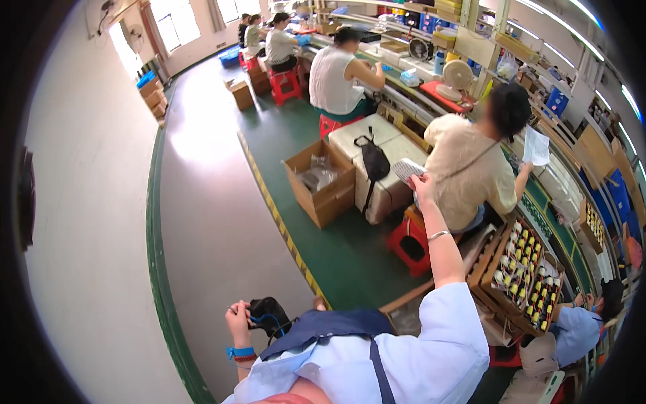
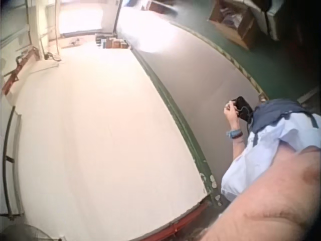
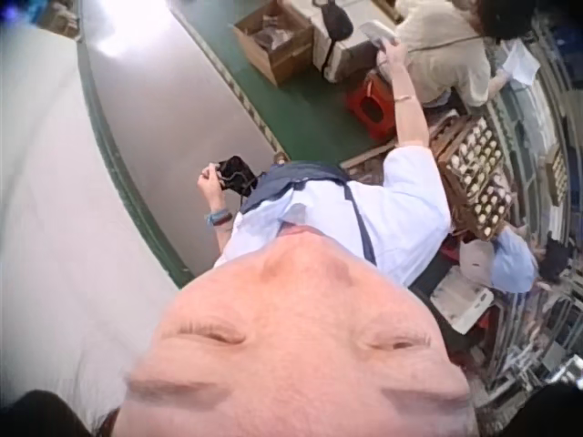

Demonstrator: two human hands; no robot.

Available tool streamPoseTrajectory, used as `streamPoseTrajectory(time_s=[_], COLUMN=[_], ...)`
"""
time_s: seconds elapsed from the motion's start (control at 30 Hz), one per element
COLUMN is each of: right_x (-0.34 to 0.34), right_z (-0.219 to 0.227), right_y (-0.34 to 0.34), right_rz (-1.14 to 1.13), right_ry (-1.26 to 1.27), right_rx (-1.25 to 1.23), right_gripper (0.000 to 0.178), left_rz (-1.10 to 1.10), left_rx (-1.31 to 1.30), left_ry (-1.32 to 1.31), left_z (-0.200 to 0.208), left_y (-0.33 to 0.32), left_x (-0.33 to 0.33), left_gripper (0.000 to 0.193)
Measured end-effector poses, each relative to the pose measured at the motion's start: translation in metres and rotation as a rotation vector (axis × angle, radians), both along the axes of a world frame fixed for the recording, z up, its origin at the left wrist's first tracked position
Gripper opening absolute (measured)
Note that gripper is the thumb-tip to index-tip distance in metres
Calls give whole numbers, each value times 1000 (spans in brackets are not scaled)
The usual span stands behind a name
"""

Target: The person sits at a workstation and assembles green circuit boards by hand. They pick up small electronic components from a tray and place them onto the boards, which are positioned on a conveyor belt. The person occasionally reaches for components and adjusts the boards.

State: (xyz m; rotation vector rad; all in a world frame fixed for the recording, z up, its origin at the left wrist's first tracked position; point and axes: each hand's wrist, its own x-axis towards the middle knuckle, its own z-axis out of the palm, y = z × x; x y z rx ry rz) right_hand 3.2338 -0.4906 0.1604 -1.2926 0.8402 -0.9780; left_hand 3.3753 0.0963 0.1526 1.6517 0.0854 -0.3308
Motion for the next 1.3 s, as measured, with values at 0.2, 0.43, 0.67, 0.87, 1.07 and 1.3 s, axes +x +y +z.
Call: streamPoseTrajectory(time_s=[0.2,0.43,0.67,0.87,1.07,1.3], right_x=[69,121,164,172,127,105], right_z=[2,-17,-64,-68,-115,-102], right_y=[-77,-226,-425,-523,-598,-617], right_rz=[-143,-376,-656,-884,-1100,-1145], right_ry=[-7,-86,-190,-298,-538,-745], right_rx=[57,72,124,333,357,490], right_gripper=[12,5,9,12,11,16], left_rz=[-101,-139,-110,20,-94,-89], left_rx=[121,152,234,274,331,344], left_ry=[67,110,140,319,345,369], left_z=[-49,-72,-100,-80,-98,-94], left_y=[-73,-186,-293,-349,-407,-445], left_x=[121,231,290,299,315,332], left_gripper=[24,23,23,22,21,20])
